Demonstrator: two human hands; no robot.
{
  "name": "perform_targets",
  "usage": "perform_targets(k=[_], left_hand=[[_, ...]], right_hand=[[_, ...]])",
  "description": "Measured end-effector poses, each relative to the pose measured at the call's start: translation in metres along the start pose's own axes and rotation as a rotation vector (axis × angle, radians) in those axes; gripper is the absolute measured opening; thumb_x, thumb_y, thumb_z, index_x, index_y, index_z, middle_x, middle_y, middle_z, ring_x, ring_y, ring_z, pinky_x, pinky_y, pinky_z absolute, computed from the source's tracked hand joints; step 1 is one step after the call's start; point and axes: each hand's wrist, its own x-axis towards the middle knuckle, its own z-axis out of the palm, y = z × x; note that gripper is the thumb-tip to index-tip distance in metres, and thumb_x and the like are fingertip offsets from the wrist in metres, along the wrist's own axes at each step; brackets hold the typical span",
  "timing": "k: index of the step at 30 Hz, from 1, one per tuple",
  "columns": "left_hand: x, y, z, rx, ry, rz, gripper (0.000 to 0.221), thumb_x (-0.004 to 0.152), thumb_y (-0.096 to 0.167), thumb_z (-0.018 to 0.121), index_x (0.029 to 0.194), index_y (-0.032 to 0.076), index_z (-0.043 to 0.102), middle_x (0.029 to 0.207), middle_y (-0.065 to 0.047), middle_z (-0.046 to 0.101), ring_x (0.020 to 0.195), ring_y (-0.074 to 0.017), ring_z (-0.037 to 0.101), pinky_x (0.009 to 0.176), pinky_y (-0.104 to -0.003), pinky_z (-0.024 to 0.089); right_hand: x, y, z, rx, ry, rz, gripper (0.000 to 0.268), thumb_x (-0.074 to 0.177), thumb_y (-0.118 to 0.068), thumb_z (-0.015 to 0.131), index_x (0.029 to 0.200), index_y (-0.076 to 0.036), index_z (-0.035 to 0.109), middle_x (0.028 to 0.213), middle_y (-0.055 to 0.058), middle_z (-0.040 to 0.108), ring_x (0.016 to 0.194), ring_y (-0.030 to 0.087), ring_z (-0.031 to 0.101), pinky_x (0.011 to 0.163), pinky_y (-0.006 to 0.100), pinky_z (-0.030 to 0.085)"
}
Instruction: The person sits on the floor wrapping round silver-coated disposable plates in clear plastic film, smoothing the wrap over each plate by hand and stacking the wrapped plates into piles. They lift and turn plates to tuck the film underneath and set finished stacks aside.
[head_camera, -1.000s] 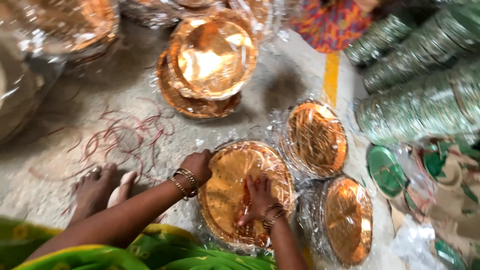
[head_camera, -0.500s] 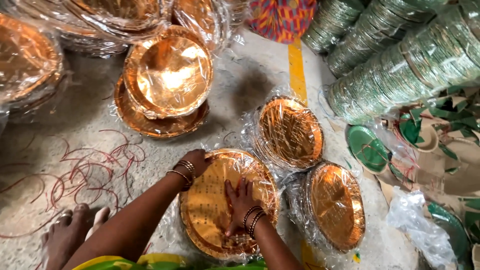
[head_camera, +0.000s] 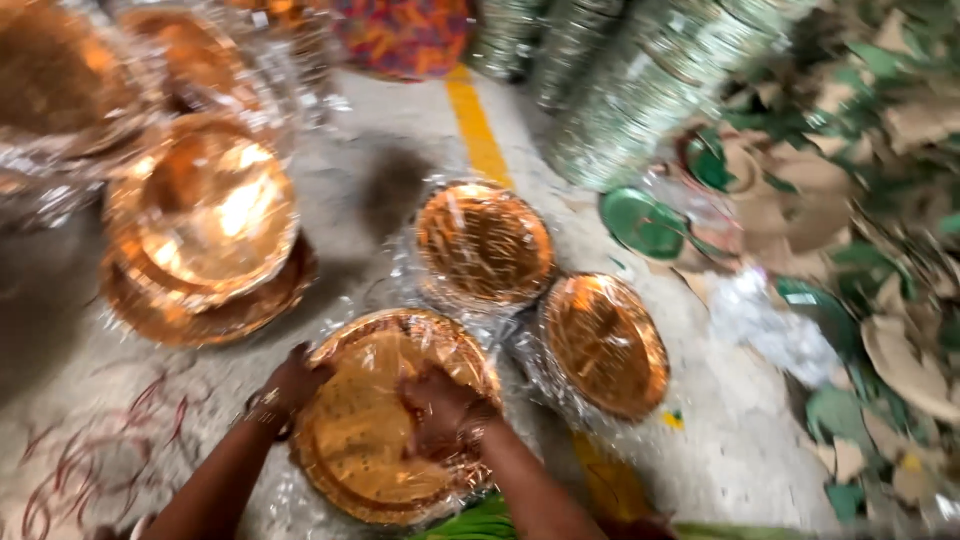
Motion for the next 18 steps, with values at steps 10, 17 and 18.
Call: perform_targets(k=[10,17,18], left_hand=[[-0.070,-0.049,0.000,-0.643,-0.225,-0.258,0.070,0.073,0.033,0.078,0.134,-0.001,0.070,0.127,-0.016,0.077,0.116,-0.0308,0.064,0.090,-0.040,0.046],[-0.099,-0.019,-0.003,-0.705,0.007,-0.283,0.027,0.077,0.026,0.071,0.089,0.006,0.084,0.093,-0.014,0.076,0.079,-0.0253,0.062,0.072,-0.036,0.049],[-0.106,-0.005,-0.010,-0.703,0.037,-0.390,0.024,0.079,0.025,0.071,0.087,0.007,0.084,0.089,-0.014,0.074,0.073,-0.0263,0.059,0.070,-0.037,0.047]], right_hand=[[0.039,0.173,0.096,1.067,0.310,0.305,0.087,0.081,-0.061,0.079,0.145,-0.011,0.049,0.149,0.009,0.051,0.144,0.029,0.042,0.119,0.044,0.032],[0.059,0.174,0.104,1.283,0.017,0.231,0.055,0.095,-0.055,0.059,0.132,-0.017,0.072,0.143,-0.001,0.061,0.142,0.021,0.038,0.122,0.049,0.019],[0.070,0.182,0.114,1.301,0.031,0.183,0.052,0.096,-0.053,0.059,0.132,-0.016,0.072,0.141,-0.001,0.062,0.140,0.020,0.041,0.121,0.048,0.019]])
